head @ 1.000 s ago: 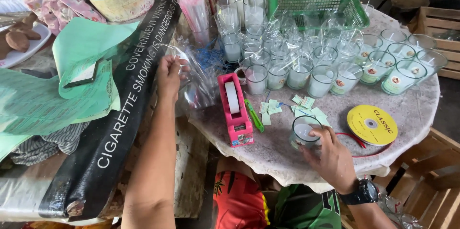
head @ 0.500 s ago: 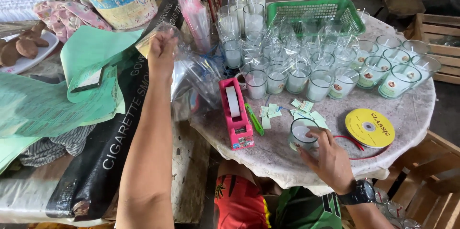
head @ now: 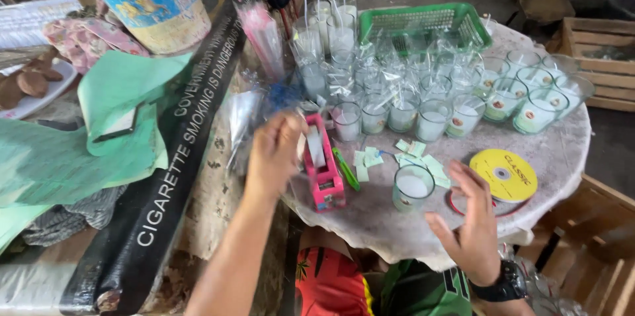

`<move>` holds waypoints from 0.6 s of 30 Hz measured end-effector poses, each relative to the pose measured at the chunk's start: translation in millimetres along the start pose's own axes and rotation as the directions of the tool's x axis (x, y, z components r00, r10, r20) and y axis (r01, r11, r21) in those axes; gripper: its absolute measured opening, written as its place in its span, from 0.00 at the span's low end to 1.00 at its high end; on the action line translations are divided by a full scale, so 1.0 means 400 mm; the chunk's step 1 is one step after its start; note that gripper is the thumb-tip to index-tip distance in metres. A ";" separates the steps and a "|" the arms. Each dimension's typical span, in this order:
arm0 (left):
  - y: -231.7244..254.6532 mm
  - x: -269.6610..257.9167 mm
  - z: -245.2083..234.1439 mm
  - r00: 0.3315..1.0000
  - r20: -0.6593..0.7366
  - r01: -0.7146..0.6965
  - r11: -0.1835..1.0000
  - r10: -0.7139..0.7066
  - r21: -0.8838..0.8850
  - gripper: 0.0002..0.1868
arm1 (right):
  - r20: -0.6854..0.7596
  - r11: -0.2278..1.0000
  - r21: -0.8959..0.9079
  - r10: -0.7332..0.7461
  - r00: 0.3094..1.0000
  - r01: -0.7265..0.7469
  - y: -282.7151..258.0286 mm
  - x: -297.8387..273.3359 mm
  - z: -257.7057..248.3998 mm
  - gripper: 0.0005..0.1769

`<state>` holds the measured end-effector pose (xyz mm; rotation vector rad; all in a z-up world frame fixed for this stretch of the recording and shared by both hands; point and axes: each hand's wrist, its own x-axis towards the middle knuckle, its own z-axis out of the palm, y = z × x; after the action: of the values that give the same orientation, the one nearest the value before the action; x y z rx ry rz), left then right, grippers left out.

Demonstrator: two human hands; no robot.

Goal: Wrapping glass candles in plastic sleeves and applying labels at a workshop table.

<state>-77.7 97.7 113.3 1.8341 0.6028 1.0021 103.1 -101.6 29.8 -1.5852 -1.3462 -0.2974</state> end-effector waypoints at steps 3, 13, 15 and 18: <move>-0.001 -0.086 0.095 0.974 0.176 -0.065 0.918 0.144 -0.390 0.19 | 0.150 0.849 0.481 0.169 0.974 -0.221 -0.094 -0.010 -0.029 0.34; -0.046 -0.222 0.213 0.860 0.497 0.231 0.775 0.120 -0.587 0.18 | 0.504 0.043 0.860 0.079 0.860 -0.508 -0.050 -0.107 0.043 0.40; -0.075 -0.220 0.198 0.882 0.471 0.257 0.816 0.022 -0.518 0.18 | 0.388 0.160 0.895 0.182 0.903 -0.417 -0.018 -0.137 0.037 0.08; -0.127 -0.213 0.177 0.867 0.488 0.420 0.677 -0.102 -0.604 0.22 | 0.278 0.296 0.868 0.374 0.885 -0.398 -0.014 -0.145 0.020 0.07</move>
<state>-64.3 21.8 18.8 1.1601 0.1636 0.4890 74.9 -131.0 -12.4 -0.8470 -0.7844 0.7122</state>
